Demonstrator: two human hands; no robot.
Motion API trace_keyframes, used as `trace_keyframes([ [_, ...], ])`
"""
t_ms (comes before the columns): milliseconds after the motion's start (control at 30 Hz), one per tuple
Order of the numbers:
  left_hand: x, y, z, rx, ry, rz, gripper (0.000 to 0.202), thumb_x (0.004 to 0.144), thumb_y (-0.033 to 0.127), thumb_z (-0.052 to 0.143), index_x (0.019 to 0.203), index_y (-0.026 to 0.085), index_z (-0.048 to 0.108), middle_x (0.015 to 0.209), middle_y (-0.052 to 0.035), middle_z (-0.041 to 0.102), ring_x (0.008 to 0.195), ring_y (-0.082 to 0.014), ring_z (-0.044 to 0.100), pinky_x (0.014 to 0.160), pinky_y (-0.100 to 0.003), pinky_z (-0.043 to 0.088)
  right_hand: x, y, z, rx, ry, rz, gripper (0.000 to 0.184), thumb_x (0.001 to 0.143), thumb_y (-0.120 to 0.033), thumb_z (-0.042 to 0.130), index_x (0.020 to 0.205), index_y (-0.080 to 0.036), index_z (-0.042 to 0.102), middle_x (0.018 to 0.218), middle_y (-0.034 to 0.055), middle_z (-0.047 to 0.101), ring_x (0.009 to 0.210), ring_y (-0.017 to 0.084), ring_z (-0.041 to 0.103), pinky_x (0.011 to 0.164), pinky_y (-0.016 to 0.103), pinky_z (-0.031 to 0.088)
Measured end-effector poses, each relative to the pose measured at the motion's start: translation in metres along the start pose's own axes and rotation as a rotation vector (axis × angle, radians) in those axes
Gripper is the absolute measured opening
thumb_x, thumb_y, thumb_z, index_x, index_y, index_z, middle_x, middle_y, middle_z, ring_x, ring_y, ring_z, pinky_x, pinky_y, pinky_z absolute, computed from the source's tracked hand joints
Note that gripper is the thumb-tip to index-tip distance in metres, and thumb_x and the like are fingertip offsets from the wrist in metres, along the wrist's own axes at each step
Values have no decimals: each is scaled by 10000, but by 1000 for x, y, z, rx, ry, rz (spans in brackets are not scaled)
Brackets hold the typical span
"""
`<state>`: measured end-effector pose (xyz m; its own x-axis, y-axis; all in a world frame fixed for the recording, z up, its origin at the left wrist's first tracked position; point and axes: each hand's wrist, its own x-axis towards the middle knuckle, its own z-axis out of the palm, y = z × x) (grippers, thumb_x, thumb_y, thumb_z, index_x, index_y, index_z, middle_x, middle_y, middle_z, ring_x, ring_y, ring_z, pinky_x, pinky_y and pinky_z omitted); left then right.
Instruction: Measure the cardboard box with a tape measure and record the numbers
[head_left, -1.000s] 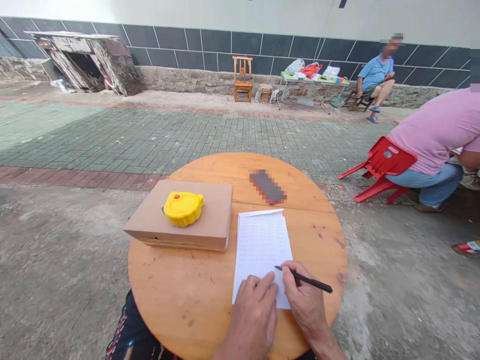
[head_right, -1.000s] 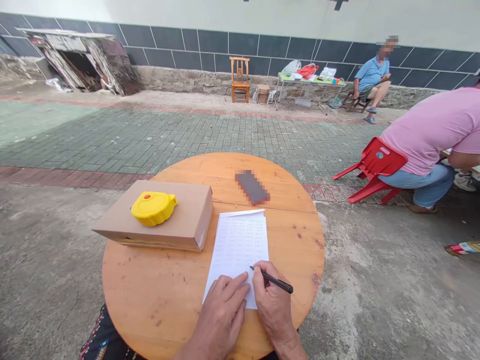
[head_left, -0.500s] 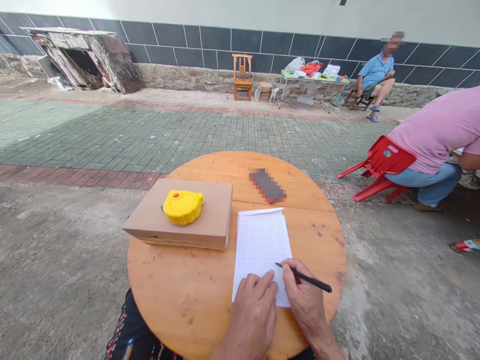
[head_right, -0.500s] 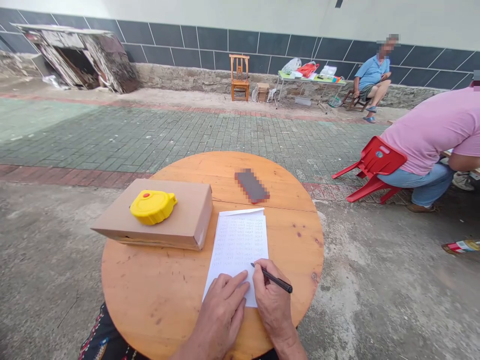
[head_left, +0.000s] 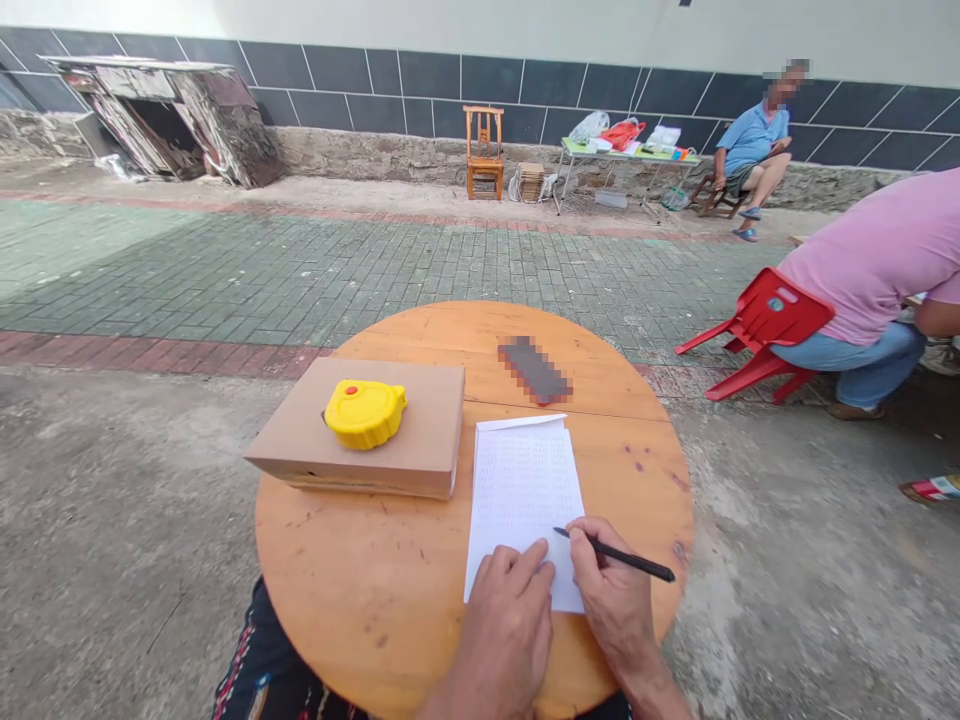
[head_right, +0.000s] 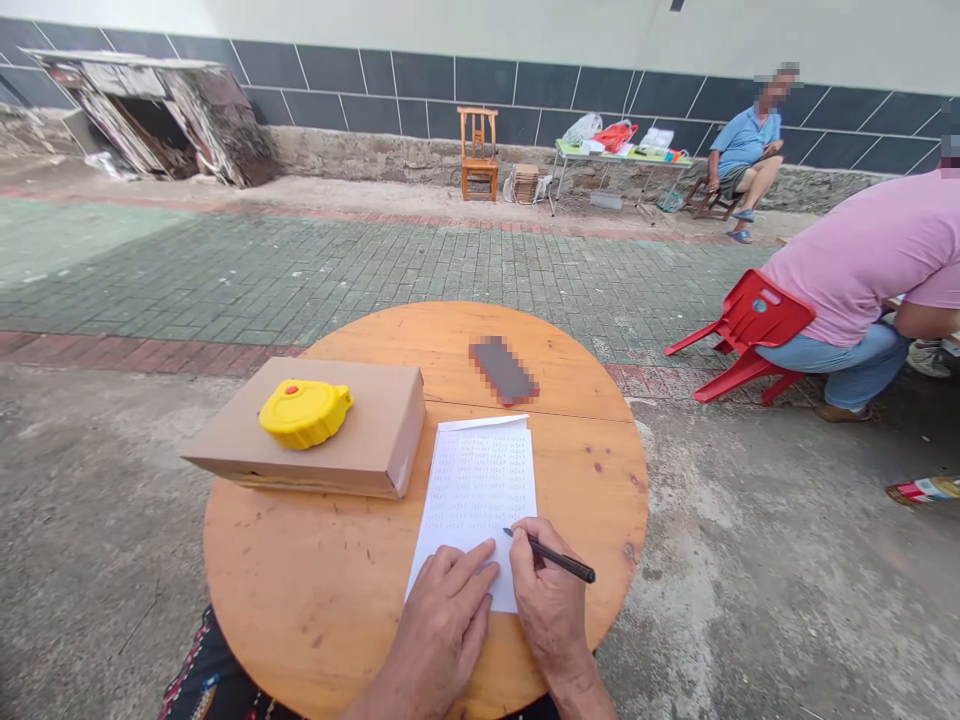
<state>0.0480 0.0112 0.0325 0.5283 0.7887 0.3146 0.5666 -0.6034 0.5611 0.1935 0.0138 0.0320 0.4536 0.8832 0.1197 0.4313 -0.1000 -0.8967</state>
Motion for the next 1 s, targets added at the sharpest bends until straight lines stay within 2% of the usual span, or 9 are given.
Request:
trace_keyframes([
  [200, 0, 0, 1, 37, -36, 19, 371, 823, 5, 423, 1103, 179, 594, 1322, -26, 597, 824, -212, 473, 700, -389, 497, 1, 1, -2, 11, 72, -5, 278, 867, -407, 516, 780, -171, 635, 483, -39, 462, 437, 127, 442, 422, 228, 383],
  [433, -1, 0, 0, 30, -28, 15, 382, 817, 0, 418, 1085, 185, 618, 1301, -25, 612, 834, -208, 478, 716, -383, 496, 2, -3, -1, 17, 27, 14, 291, 865, -422, 517, 768, -173, 631, 481, -38, 463, 430, 127, 439, 418, 230, 378],
  [767, 1, 1, -2, 18, -43, -5, 372, 817, 5, 434, 1084, 194, 612, 1310, -11, 607, 837, -215, 478, 720, -396, 498, 2, 4, 1, -14, -6, 54, 295, 879, -430, 509, 786, -176, 628, 595, 4, 562, 494, 129, 477, 437, 224, 382],
  [1000, 0, 0, -1, 22, -44, 0, 355, 833, 23, 439, 1094, 192, 611, 1322, -14, 599, 844, -216, 475, 714, -397, 496, 1, 3, 1, -21, 4, 64, 286, 873, -425, 513, 788, -179, 632, 543, -12, 531, 459, 128, 458, 418, 226, 365],
])
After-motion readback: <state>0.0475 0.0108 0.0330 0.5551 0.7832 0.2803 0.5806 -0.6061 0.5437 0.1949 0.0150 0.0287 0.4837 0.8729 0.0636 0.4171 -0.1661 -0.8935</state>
